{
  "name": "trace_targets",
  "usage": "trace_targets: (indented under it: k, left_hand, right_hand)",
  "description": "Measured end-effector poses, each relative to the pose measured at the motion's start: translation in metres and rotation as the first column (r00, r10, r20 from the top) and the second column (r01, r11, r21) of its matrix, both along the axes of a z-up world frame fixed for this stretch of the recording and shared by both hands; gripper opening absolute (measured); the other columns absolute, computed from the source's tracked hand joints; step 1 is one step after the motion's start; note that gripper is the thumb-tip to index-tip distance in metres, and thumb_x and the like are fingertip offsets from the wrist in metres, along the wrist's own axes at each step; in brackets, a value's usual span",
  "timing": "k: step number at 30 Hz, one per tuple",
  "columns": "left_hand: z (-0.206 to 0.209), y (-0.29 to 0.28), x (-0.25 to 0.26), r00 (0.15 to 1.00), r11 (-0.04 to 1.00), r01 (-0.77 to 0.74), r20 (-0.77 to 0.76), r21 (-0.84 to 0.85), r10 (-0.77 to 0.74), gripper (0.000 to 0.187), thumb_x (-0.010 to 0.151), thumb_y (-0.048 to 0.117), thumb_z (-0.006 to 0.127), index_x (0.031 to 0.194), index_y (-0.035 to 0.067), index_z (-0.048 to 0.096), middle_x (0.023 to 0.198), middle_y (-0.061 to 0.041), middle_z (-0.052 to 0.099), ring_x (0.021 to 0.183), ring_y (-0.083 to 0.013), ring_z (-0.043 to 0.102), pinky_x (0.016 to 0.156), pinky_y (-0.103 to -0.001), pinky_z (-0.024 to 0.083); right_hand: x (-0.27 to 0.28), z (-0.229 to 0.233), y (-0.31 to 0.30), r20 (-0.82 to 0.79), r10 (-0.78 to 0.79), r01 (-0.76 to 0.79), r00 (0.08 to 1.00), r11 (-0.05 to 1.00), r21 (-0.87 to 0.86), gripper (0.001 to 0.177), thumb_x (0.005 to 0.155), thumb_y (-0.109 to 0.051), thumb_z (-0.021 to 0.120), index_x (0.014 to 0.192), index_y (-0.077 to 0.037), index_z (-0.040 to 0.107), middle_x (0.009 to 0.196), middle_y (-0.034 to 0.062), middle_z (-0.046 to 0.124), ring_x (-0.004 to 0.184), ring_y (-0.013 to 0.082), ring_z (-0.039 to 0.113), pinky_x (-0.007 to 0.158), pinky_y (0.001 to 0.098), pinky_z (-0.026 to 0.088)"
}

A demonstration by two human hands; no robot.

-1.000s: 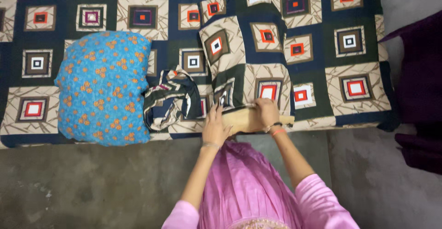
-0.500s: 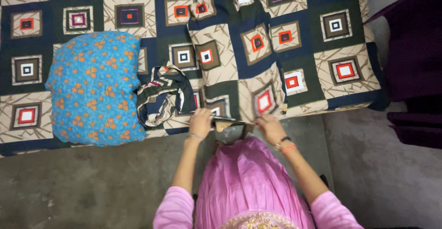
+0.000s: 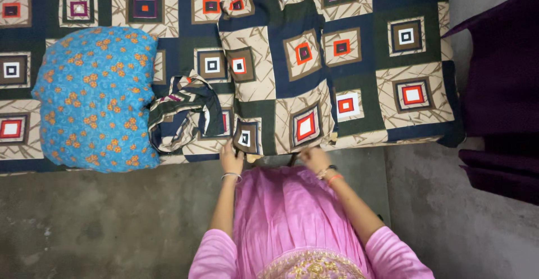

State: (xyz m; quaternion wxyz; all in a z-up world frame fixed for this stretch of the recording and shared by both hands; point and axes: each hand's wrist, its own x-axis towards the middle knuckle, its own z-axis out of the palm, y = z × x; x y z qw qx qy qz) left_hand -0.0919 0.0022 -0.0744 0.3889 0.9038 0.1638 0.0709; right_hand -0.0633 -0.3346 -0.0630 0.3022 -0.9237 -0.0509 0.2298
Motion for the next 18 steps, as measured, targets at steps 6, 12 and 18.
trace_targets:
  k: [6,12,18]
  left_hand:
    - [-0.015,-0.017,0.032,0.933,0.989,-0.079,-0.359,-0.124,0.029,0.049,0.090,0.017,0.062,0.134,-0.003,0.053,0.109,-0.031,0.067,0.100,-0.0495,0.064,0.087,-0.055,0.051]
    - [-0.003,-0.018,0.019,0.870,0.982,0.190,-0.464,0.010,-0.164,0.022,0.092,0.017,0.055,0.103,0.001,0.064,0.094,-0.030,0.070,0.092,-0.0492,0.067,0.083,-0.059,0.051]
    - [0.100,-0.028,0.030,0.909,0.974,0.227,-0.355,-0.011,-0.216,0.022,0.102,0.022,0.052,0.105,0.001,0.060,0.084,-0.029,0.068,0.081,-0.0504,0.066,0.074,-0.061,0.050]
  right_hand:
    - [-0.022,-0.016,0.089,-0.601,-0.159,0.418,0.783,0.850,0.320,0.034,0.093,-0.024,0.068,0.121,-0.006,0.064,0.078,0.0076,0.072,0.061,0.0162,0.065,0.054,0.0321,0.052]
    - [-0.007,-0.014,0.123,-0.861,-0.182,0.849,0.476,0.349,0.395,0.027,0.099,-0.016,0.069,0.116,0.003,0.059,0.084,0.0087,0.070,0.064,0.0186,0.066,0.056,0.0309,0.052]
    - [0.032,0.007,0.141,-0.834,-0.198,0.823,0.515,-0.156,0.546,0.018,0.095,0.002,0.064,0.110,0.001,0.053,0.096,0.0069,0.066,0.087,0.0179,0.071,0.081,0.0324,0.064]
